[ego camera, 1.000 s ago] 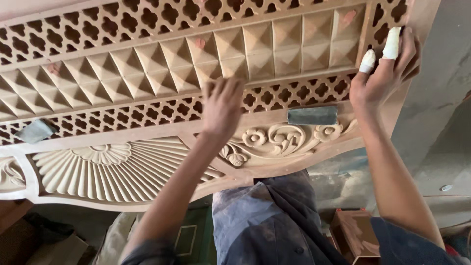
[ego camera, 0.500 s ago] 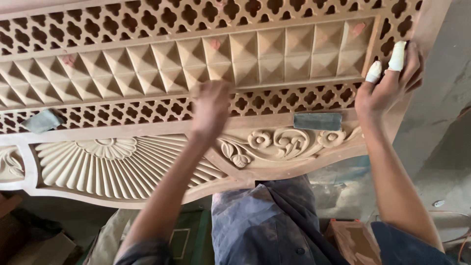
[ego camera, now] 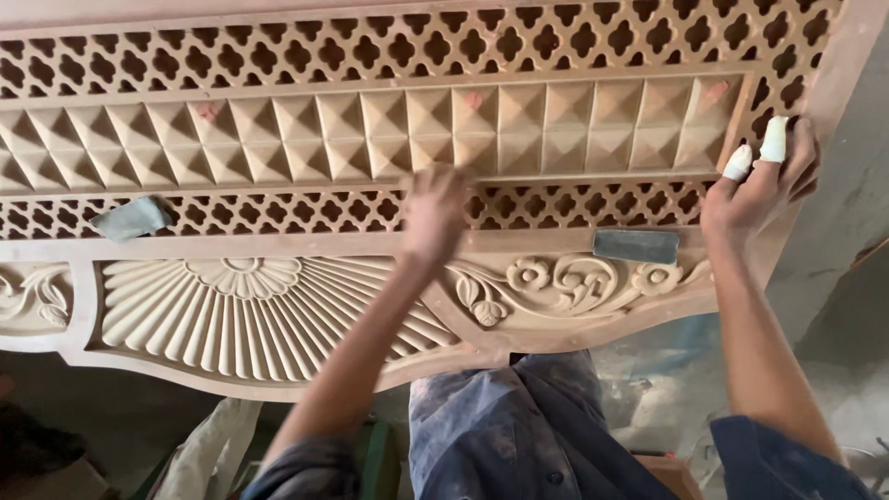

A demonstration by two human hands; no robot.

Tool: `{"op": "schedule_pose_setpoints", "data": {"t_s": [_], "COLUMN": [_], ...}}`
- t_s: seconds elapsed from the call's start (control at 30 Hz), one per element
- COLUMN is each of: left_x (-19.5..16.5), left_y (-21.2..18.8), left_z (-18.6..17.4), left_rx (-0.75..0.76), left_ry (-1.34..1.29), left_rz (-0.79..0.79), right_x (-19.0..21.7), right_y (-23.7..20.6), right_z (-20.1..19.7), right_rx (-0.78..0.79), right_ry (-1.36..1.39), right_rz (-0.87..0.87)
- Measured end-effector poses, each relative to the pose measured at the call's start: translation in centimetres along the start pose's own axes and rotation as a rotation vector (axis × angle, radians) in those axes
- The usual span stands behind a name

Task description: The person sands a large, ornately carved wooden panel using a sanding block. They systematically rub the block over the raised diamond patterns and lattice sections to smooth the surface.

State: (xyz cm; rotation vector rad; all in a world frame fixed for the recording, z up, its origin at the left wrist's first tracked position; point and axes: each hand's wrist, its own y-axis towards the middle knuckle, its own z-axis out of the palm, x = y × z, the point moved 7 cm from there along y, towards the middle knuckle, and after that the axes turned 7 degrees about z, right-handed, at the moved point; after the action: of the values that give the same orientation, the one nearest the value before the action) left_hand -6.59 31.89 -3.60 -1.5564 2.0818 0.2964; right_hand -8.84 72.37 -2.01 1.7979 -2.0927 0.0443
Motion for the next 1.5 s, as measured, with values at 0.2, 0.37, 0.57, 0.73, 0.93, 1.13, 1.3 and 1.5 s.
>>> {"op": "schedule_pose_setpoints", "data": {"t_s": [0.2, 0.37, 0.57, 0.73, 0.93, 1.13, 1.3, 1.5], "left_x": [0.8, 8.3, -1.2, 5.0, 8.9, 1.8, 13.3, 5.7], "left_y": [0.8, -3.9, 1.0, -1.0, -3.8, 0.1, -5.9, -2.0], "left_z": [0.5, -4.5, 0.9, -1.7, -2.9, -2.6, -5.9, -2.5], "left_rx": [0.101, -0.007, -0.01, 0.229, 0.194, 0.025, 0.129, -0.093], "left_ry": [0.048, 0.153, 0.0, -0.032, -0.238, 0.2, 0.162, 0.11], "left_rz": [0.09, -0.069, 0.09, 0.008, -0.304, 0.235, -0.092, 0.138], "right_x": [11.0, 24.6, 25.9, 26.4, 27.2, 26.9, 26.9, 27.0], "right_y": [-1.0, -6.0, -6.6, -6.6, -6.8, -6.8, -7.0, -6.7], "right_z": [5.1, 6.6, 6.4, 6.0, 5.7, 6.1, 6.3, 6.1], "right_rx": [0.032, 0.043, 0.229, 0.236, 0.241, 0.267, 0.22, 0.234], "right_ry": [0.546, 0.263, 0.26, 0.302, 0.219, 0.239, 0.22, 0.196], "right_rz": [0.25, -0.159, -0.212, -0.219, -0.263, -0.226, -0.248, -0.256]}}
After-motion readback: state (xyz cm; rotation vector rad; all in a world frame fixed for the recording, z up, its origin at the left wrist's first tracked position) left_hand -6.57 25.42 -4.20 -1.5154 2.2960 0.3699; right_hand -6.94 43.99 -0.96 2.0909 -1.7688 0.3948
